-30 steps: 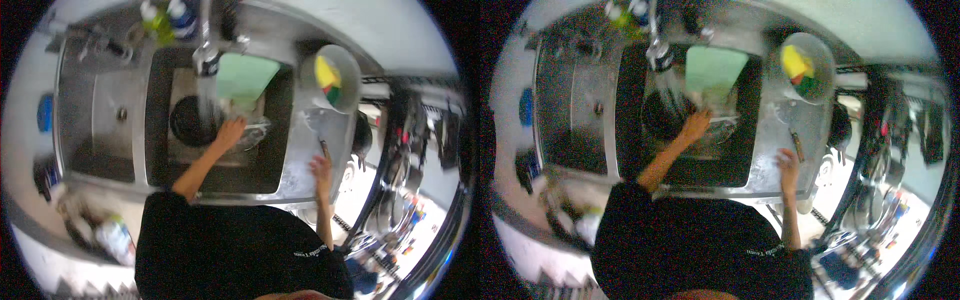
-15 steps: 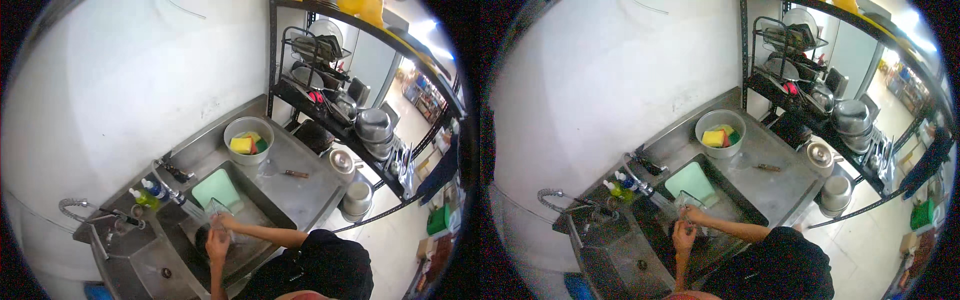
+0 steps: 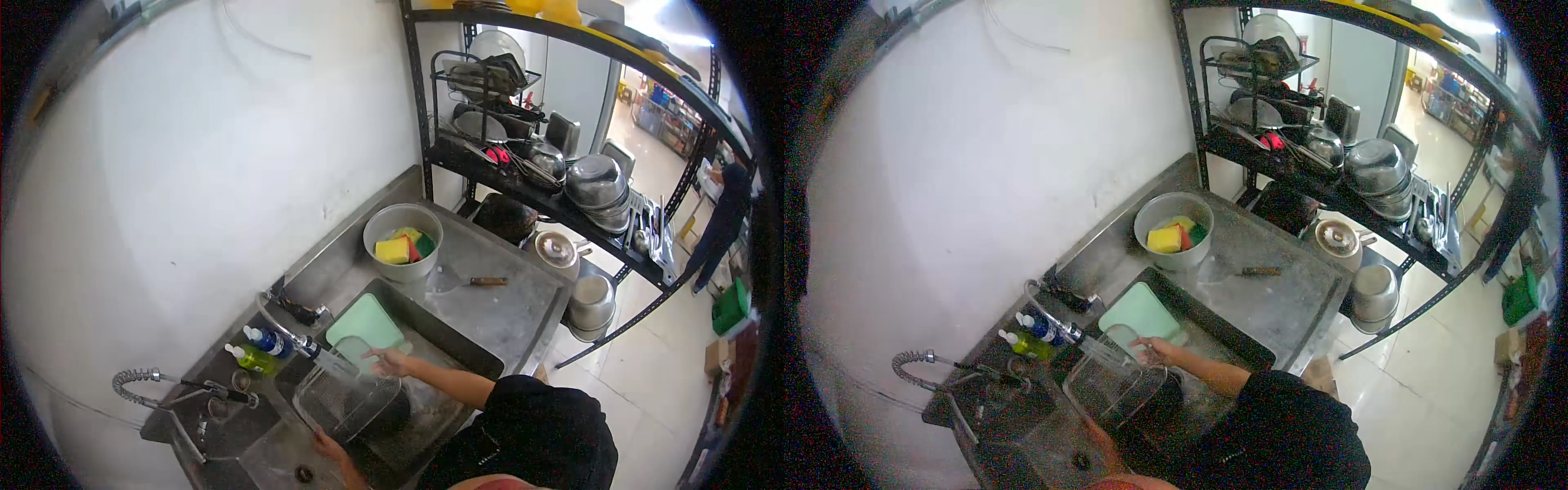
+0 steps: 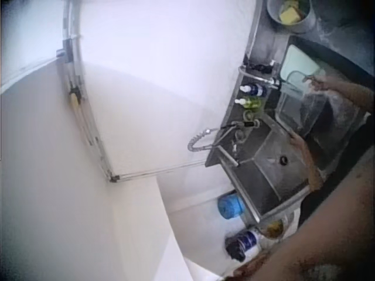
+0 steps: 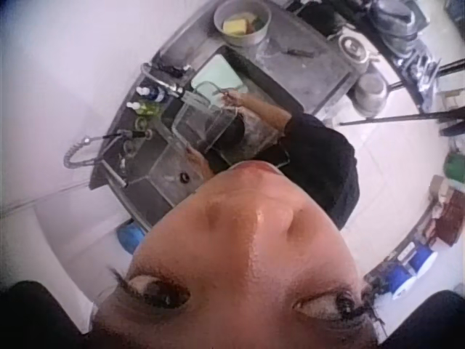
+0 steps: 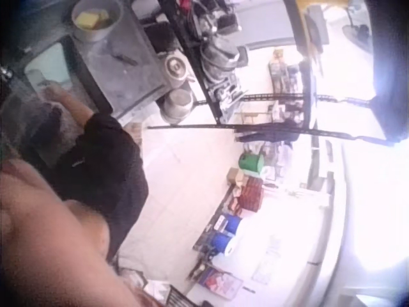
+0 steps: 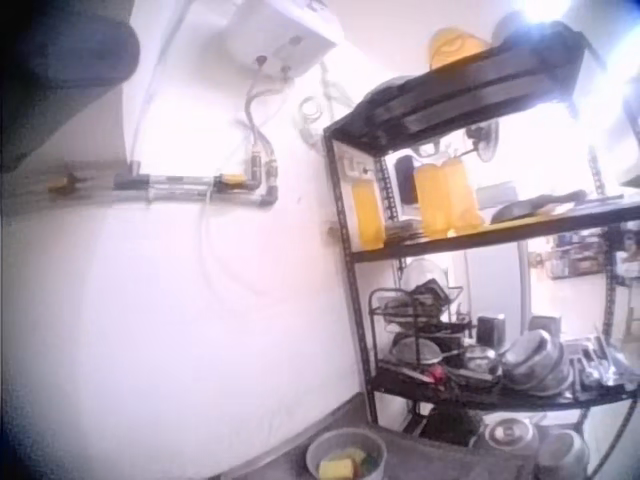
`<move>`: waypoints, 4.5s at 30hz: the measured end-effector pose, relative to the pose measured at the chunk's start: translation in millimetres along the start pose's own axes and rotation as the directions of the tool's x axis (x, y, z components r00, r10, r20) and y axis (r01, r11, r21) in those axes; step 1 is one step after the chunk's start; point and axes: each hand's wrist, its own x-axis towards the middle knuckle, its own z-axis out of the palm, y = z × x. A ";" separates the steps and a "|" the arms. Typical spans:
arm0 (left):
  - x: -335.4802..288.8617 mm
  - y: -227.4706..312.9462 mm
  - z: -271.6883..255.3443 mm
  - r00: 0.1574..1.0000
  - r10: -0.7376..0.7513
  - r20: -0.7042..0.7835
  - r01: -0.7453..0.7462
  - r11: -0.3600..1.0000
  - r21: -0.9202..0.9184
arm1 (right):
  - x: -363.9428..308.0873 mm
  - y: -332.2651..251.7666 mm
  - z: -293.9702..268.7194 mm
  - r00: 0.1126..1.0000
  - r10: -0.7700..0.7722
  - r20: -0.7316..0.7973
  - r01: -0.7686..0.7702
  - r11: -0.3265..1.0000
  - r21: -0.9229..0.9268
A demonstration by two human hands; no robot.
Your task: The person washes kitchen items including a tray, a metal mesh basket, bowls, and a spoon with a sponge in a double-basin stainless steel sink, rinsing them under running water and placing them on a rack.
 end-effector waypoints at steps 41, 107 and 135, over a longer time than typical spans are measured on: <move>11.2 89.2 -46.4 0.983 -0.040 0.180 0.140 0.800 -0.584 | 72.1 -29.2 78.0 0.957 -0.139 0.253 0.275 0.707 -0.651; -4.3 5.6 -136.7 0.962 -0.272 -0.017 0.203 0.754 -0.624 | 112.4 171.7 12.3 0.938 0.006 -0.346 -0.215 0.792 -0.571; 14.3 185.8 56.4 0.741 0.384 0.551 0.116 0.735 -0.668 | 47.0 47.1 -119.0 0.926 -0.099 -0.364 0.095 0.995 -0.028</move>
